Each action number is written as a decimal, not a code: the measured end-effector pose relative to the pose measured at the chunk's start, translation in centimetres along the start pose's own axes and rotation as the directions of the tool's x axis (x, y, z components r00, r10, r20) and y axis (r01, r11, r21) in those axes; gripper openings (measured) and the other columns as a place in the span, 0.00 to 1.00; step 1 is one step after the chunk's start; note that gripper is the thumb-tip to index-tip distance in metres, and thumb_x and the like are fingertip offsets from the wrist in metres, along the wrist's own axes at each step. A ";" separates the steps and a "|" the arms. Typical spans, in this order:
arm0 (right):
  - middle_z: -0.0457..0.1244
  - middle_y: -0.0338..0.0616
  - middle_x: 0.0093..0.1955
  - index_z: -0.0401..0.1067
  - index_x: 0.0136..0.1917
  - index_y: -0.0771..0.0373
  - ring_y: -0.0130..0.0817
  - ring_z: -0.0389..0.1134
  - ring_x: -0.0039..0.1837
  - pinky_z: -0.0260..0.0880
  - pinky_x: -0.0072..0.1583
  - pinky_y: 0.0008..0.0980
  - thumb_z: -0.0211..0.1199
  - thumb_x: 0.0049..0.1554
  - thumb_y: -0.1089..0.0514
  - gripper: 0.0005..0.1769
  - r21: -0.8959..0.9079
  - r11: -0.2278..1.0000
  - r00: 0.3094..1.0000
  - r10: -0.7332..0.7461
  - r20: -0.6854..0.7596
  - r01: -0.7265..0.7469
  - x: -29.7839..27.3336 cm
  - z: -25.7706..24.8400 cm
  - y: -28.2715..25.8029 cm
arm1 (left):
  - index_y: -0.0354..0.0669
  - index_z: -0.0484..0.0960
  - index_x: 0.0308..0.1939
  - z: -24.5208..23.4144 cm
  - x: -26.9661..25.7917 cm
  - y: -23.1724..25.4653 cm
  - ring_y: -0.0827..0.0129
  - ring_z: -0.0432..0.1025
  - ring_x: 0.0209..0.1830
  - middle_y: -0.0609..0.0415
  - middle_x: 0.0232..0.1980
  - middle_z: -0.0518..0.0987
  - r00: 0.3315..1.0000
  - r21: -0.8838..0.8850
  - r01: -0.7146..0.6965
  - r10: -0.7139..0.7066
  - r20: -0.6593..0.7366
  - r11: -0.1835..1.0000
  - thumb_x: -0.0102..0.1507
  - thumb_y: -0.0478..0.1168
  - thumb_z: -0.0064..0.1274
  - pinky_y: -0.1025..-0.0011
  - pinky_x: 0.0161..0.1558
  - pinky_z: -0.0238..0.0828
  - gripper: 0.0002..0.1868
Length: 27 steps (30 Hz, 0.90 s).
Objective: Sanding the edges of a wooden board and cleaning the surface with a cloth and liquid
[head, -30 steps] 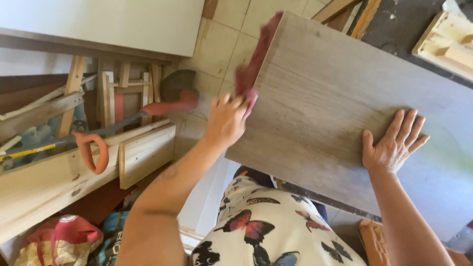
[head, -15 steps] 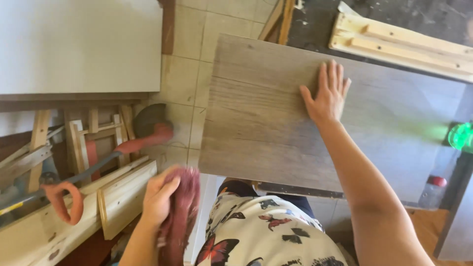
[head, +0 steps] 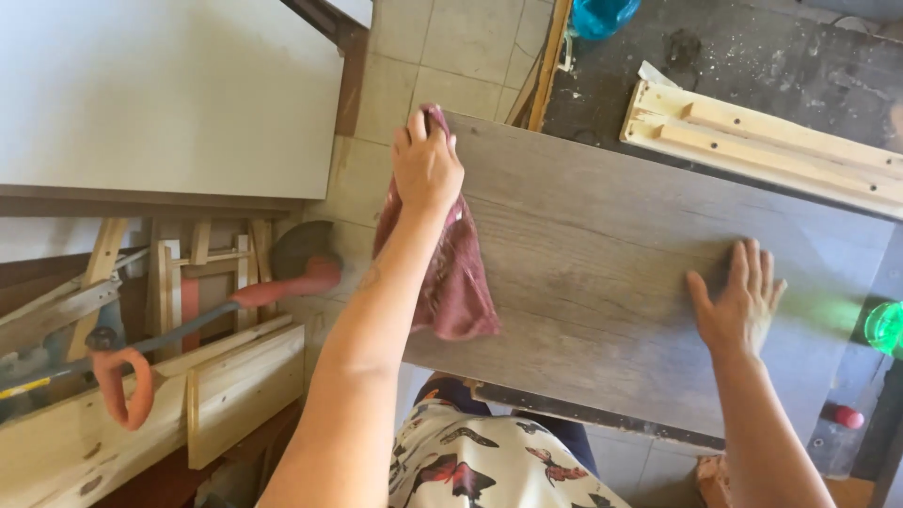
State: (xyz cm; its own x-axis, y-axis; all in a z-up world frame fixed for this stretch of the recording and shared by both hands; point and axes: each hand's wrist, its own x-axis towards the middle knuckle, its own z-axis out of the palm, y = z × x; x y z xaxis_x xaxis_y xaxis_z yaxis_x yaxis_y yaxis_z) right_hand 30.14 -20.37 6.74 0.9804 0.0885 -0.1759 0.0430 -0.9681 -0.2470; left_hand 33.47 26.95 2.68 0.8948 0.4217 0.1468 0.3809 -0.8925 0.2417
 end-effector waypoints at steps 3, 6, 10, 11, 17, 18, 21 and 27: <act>0.39 0.57 0.90 0.46 0.88 0.66 0.59 0.33 0.89 0.30 0.81 0.68 0.48 0.65 0.39 0.47 -0.018 0.999 0.999 -0.050 -0.006 0.050 -2.6 1.0 5.3 | 0.34 0.82 0.51 -0.2 0.7 3.5 0.54 0.69 0.51 0.47 0.63 0.72 0.995 -0.016 -0.040 0.041 0.090 0.999 0.70 0.46 0.54 0.58 0.55 0.74 0.17; 0.42 0.59 0.90 0.49 0.88 0.68 0.60 0.37 0.88 0.32 0.81 0.67 0.45 0.66 0.36 0.48 -0.056 0.993 0.990 -0.110 -0.086 0.105 -2.2 2.2 6.1 | 0.39 0.86 0.54 -0.7 1.0 4.4 0.51 0.70 0.50 0.47 0.64 0.73 0.949 -0.038 -0.303 0.305 0.072 0.952 0.67 0.41 0.56 0.53 0.47 0.71 0.14; 0.43 0.56 0.90 0.50 0.88 0.67 0.57 0.36 0.89 0.30 0.82 0.65 0.47 0.65 0.36 0.48 -0.026 0.997 0.994 -0.081 -0.079 0.079 -2.6 1.5 5.2 | 0.42 0.88 0.47 -2.5 2.0 0.1 0.45 0.68 0.49 0.43 0.52 0.75 0.970 0.083 -0.207 0.193 0.150 0.975 0.67 0.39 0.57 0.51 0.47 0.72 0.08; 0.43 0.56 0.90 0.50 0.88 0.66 0.56 0.35 0.89 0.29 0.83 0.63 0.45 0.65 0.35 0.48 -0.017 0.997 0.995 -0.070 -0.069 0.069 -2.3 1.4 4.9 | 0.45 0.87 0.52 -1.8 2.2 -0.8 0.46 0.67 0.45 0.45 0.51 0.72 0.987 0.166 -0.162 0.161 0.024 0.973 0.66 0.41 0.57 0.51 0.43 0.71 0.12; 0.47 0.58 0.89 0.54 0.87 0.69 0.61 0.40 0.88 0.35 0.81 0.69 0.51 0.66 0.38 0.46 -0.038 0.989 0.980 -0.144 -0.138 0.140 -2.5 1.3 5.1 | 0.39 0.84 0.56 1.5 -4.3 17.0 0.56 0.72 0.41 0.45 0.48 0.78 0.894 -0.193 -0.389 0.420 0.154 0.901 0.70 0.42 0.56 0.60 0.44 0.77 0.14; 0.47 0.58 0.89 0.54 0.87 0.69 0.61 0.40 0.88 0.35 0.81 0.69 0.51 0.66 0.38 0.46 -0.037 0.988 0.978 -0.151 -0.144 0.147 -2.3 1.9 5.7 | 0.39 0.84 0.56 2.9 -3.7 15.6 0.56 0.72 0.41 0.45 0.48 0.78 0.897 -0.188 -0.389 0.417 0.146 0.902 0.70 0.42 0.56 0.60 0.44 0.77 0.14; 0.46 0.54 0.90 0.56 0.87 0.61 0.57 0.40 0.89 0.33 0.82 0.67 0.54 0.61 0.34 0.49 -0.044 0.995 0.989 -0.090 -0.118 0.085 -2.5 3.4 6.6 | 0.51 0.89 0.44 4.5 -2.0 10.3 0.50 0.69 0.43 0.52 0.45 0.71 0.913 -0.104 -0.305 0.322 0.250 0.946 0.67 0.50 0.54 0.57 0.39 0.75 0.13; 0.45 0.56 0.90 0.55 0.87 0.62 0.58 0.39 0.89 0.32 0.82 0.69 0.53 0.62 0.33 0.50 -0.028 0.995 0.992 -0.097 -0.083 0.095 -2.8 2.8 6.5 | 0.48 0.90 0.39 4.7 -4.0 17.2 0.51 0.70 0.42 0.54 0.42 0.71 0.989 0.022 -0.081 0.078 0.124 0.996 0.66 0.50 0.56 0.57 0.39 0.78 0.13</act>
State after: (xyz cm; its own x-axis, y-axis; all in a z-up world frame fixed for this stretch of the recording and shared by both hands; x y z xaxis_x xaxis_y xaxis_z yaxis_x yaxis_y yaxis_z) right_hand 27.19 -26.28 2.98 0.9843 0.1617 -0.0714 0.1408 -0.9615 -0.2361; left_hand 37.49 9.18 1.77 0.9437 0.3279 0.0447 0.3123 -0.9270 0.2077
